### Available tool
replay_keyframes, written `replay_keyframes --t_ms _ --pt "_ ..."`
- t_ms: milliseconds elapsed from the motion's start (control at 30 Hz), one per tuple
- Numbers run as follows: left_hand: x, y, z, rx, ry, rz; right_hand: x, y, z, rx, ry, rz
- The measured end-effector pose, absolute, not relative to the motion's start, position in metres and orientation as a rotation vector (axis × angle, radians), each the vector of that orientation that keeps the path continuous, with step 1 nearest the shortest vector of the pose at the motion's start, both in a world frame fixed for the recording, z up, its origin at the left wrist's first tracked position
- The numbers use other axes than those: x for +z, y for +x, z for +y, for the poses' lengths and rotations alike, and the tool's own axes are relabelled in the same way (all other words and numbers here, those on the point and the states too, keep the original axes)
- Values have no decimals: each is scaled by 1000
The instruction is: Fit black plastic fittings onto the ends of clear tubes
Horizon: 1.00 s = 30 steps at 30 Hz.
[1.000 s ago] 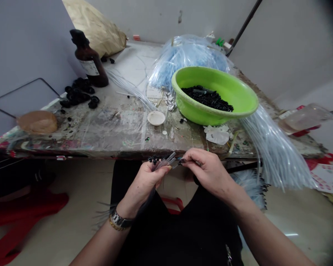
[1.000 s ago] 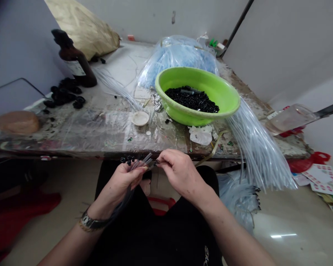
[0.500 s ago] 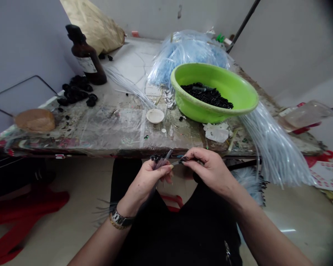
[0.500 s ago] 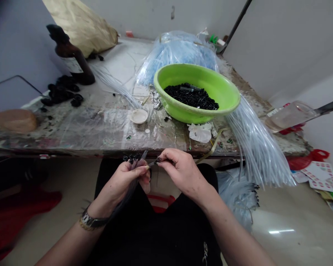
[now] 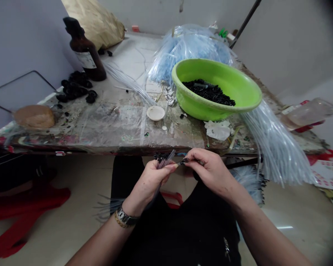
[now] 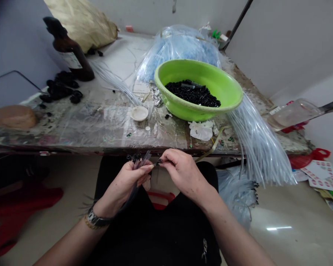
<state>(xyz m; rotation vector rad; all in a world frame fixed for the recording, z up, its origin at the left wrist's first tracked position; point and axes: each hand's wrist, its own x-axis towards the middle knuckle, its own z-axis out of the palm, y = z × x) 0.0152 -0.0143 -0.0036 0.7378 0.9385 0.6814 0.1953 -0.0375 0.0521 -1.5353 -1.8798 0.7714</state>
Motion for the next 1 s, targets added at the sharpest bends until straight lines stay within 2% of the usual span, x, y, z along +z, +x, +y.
replay_keyframes --t_ms 400,700,900,1000 --pt "-4 12 -13 735 829 968 43 196 -41 927 -1526 -1797" --pt "-6 13 -9 694 778 924 37 186 -45 693 -1527 -1839" --pt "-10 12 -9 676 752 934 27 191 -42 1041 -1487 -1525" --pt "-8 11 -7 652 741 949 23 196 -43 1083 -1449 -1443"
